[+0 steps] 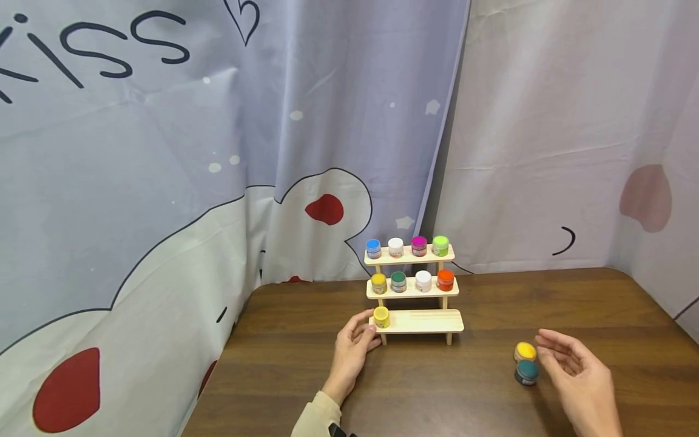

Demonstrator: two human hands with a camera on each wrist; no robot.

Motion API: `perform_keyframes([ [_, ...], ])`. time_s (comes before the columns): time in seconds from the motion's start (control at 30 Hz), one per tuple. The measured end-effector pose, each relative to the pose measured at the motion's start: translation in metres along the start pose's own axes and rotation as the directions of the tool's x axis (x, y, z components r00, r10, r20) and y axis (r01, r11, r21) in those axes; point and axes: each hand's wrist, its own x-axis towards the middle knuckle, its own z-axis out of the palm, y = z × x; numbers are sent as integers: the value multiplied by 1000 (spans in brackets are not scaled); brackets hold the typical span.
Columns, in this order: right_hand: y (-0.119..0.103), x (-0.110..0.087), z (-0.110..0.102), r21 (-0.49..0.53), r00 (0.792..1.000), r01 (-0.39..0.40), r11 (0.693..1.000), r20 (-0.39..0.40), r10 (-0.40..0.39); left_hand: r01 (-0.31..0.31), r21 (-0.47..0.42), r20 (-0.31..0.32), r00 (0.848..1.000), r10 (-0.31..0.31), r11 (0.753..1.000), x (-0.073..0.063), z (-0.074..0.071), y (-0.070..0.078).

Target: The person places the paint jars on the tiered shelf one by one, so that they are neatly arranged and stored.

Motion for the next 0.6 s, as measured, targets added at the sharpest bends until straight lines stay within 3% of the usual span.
perform_keyframes([
  [0.27, 15, -9, 4, -42, 994, -104, 994, 39, 106, 1, 2, 1, 1000, -1, 1000, -1, 0, 2],
  [0.6, 23, -16, 12, -29, 986, -161, 987, 42, 162, -3, 4, 4, 1000, 3, 1000, 0, -1, 0],
])
